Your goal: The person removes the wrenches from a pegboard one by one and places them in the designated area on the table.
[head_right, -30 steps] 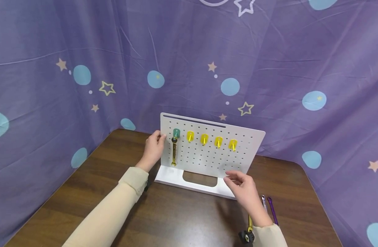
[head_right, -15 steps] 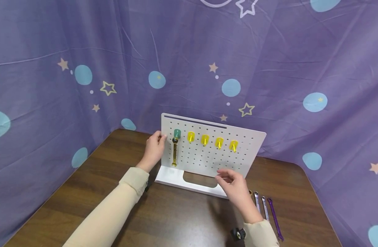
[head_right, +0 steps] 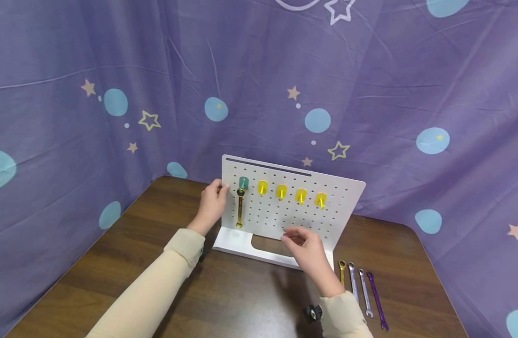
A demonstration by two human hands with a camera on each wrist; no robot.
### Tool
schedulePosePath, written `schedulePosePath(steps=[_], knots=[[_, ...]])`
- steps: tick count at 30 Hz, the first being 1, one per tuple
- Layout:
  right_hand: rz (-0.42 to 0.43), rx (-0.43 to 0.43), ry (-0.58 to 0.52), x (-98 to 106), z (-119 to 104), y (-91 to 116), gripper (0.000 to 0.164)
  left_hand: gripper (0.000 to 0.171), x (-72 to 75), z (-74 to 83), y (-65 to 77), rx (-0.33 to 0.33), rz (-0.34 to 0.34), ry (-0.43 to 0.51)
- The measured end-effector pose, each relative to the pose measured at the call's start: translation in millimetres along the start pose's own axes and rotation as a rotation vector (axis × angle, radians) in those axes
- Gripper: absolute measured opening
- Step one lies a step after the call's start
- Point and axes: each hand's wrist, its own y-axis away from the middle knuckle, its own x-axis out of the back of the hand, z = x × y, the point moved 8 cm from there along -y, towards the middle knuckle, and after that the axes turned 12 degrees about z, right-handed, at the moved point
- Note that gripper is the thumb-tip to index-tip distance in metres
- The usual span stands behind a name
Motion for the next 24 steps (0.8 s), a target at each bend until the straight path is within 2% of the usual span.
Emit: schedulePosePath(steps=[24], knots=[[-0.049,0.050,-0.076,-43,-23,-10,0.016,0.016,-1.0,-2.7,0.4,0.028,-0.021,-0.002]])
